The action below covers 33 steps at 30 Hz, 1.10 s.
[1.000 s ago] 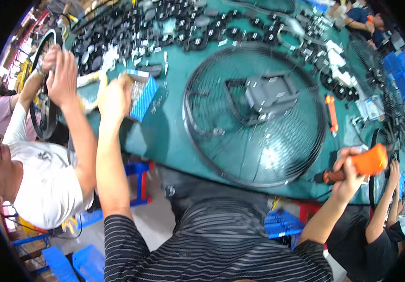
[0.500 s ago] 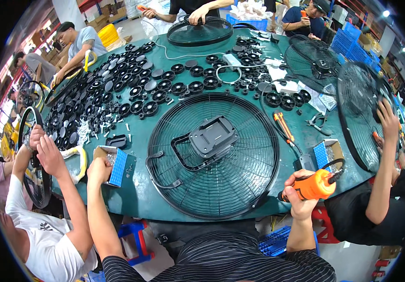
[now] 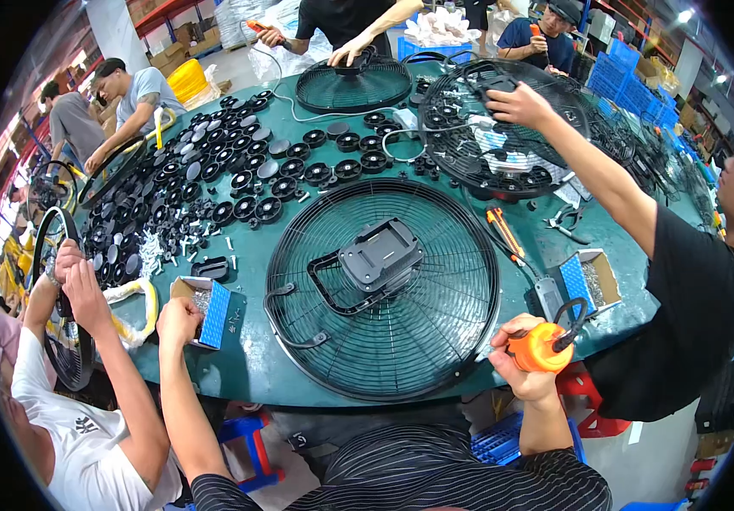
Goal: The recorder is using a power drill and screws to assemble large industrial-style fans on a workstation with other workers.
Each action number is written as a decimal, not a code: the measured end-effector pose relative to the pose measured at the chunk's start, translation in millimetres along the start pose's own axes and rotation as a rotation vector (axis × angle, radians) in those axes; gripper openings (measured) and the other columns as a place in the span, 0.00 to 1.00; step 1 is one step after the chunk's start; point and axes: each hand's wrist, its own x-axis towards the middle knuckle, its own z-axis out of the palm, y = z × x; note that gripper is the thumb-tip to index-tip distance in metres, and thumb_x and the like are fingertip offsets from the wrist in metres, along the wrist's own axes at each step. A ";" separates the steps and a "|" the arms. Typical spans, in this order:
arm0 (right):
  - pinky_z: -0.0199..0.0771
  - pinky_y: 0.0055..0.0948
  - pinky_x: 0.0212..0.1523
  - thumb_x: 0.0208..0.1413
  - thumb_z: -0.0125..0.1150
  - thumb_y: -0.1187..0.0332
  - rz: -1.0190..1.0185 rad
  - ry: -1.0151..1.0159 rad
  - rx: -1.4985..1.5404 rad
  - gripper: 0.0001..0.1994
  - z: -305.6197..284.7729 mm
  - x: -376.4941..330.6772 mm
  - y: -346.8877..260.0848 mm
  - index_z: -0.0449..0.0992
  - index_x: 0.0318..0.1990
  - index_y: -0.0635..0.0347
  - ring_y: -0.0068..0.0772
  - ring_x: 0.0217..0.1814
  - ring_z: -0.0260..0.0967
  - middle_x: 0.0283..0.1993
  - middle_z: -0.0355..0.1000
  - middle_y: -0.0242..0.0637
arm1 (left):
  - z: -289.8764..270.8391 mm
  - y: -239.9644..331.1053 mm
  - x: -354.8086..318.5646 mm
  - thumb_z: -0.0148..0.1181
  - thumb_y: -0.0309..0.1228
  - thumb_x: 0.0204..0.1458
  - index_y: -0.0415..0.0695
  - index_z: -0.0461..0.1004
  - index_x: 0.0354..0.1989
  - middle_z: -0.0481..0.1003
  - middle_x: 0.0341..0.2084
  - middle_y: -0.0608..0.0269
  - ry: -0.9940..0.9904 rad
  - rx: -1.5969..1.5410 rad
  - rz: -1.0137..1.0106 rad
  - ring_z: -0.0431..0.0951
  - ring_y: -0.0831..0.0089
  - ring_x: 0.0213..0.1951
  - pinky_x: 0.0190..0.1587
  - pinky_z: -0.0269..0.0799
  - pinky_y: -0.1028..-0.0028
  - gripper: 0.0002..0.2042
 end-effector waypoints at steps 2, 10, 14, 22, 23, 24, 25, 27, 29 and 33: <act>0.76 0.24 0.35 0.44 0.71 0.83 -0.012 -0.029 0.005 0.23 -3.1 -0.1 -1.7 0.69 0.48 0.63 0.27 0.37 0.74 0.39 0.73 0.40 | 0.7 -1.1 -3.9 0.61 0.26 0.42 0.40 0.79 0.25 0.78 0.22 0.49 0.141 0.056 0.039 0.81 0.55 0.29 0.35 0.75 0.60 0.04; 0.80 0.32 0.34 0.53 0.64 0.73 -0.045 0.022 0.179 0.19 -4.9 11.7 -45.2 0.65 0.51 0.64 0.35 0.33 0.74 0.37 0.72 0.48 | -19.0 26.9 -51.9 0.60 0.20 0.54 0.38 0.76 0.36 0.76 0.23 0.70 0.270 -0.882 0.175 0.73 0.83 0.23 0.27 0.67 0.81 0.03; 0.75 0.28 0.27 0.61 0.56 0.58 -0.089 0.075 0.526 0.27 17.3 13.2 -65.7 0.58 0.61 0.65 0.34 0.26 0.72 0.34 0.69 0.45 | 3.8 83.1 -159.5 0.63 0.16 0.50 0.35 0.77 0.32 0.77 0.29 0.60 -0.013 -1.354 0.177 0.72 0.82 0.23 0.25 0.68 0.82 0.03; 0.73 0.23 0.25 0.63 0.58 0.62 -0.035 -0.097 0.846 0.20 98.1 6.5 -53.1 0.60 0.56 0.60 0.24 0.24 0.70 0.34 0.69 0.34 | 70.6 157.5 -265.3 0.60 0.14 0.53 0.33 0.75 0.37 0.79 0.31 0.48 -0.826 -2.077 -0.017 0.76 0.75 0.22 0.22 0.70 0.79 0.05; 0.73 0.24 0.26 0.63 0.59 0.62 -0.047 -0.097 0.858 0.21 103.5 5.7 -51.9 0.59 0.56 0.60 0.25 0.24 0.70 0.34 0.69 0.33 | 72.4 156.9 -266.8 0.60 0.14 0.54 0.33 0.75 0.38 0.79 0.31 0.47 -0.808 -2.106 -0.018 0.76 0.75 0.22 0.21 0.70 0.79 0.05; 0.74 0.24 0.26 0.63 0.58 0.62 -0.065 -0.081 0.863 0.20 107.8 5.0 -50.3 0.59 0.56 0.60 0.24 0.23 0.69 0.34 0.69 0.34 | 73.6 154.9 -267.5 0.60 0.15 0.54 0.33 0.75 0.38 0.79 0.31 0.47 -0.803 -2.131 -0.009 0.76 0.74 0.21 0.21 0.70 0.79 0.05; 0.74 0.24 0.26 0.63 0.58 0.62 -0.045 -0.113 0.854 0.20 110.7 5.0 -49.1 0.59 0.56 0.60 0.24 0.23 0.69 0.34 0.69 0.34 | 75.1 152.7 -267.8 0.60 0.15 0.54 0.33 0.75 0.38 0.79 0.31 0.47 -0.776 -2.133 -0.026 0.76 0.74 0.21 0.21 0.70 0.79 0.05; 0.73 0.23 0.27 0.61 0.59 0.67 -0.037 -0.088 0.877 0.19 114.3 2.8 -48.9 0.61 0.52 0.69 0.23 0.25 0.69 0.32 0.66 0.35 | 78.2 147.9 -269.2 0.59 0.15 0.55 0.33 0.75 0.38 0.79 0.31 0.47 -0.836 -2.167 0.011 0.76 0.74 0.20 0.20 0.70 0.79 0.04; 0.73 0.24 0.27 0.62 0.58 0.64 -0.018 -0.101 0.859 0.20 115.2 1.3 -48.0 0.60 0.54 0.64 0.24 0.24 0.69 0.33 0.68 0.35 | 82.9 145.5 -270.0 0.59 0.18 0.56 0.32 0.75 0.39 0.79 0.30 0.46 -0.878 -2.186 -0.011 0.76 0.73 0.20 0.19 0.70 0.79 0.04; 0.74 0.25 0.26 0.63 0.58 0.61 -0.012 -0.117 0.814 0.21 114.9 -1.8 -44.9 0.59 0.56 0.59 0.24 0.23 0.69 0.34 0.69 0.34 | 89.1 146.4 -270.0 0.58 0.23 0.60 0.32 0.75 0.38 0.79 0.28 0.47 -0.933 -2.225 -0.023 0.75 0.73 0.18 0.18 0.69 0.78 0.06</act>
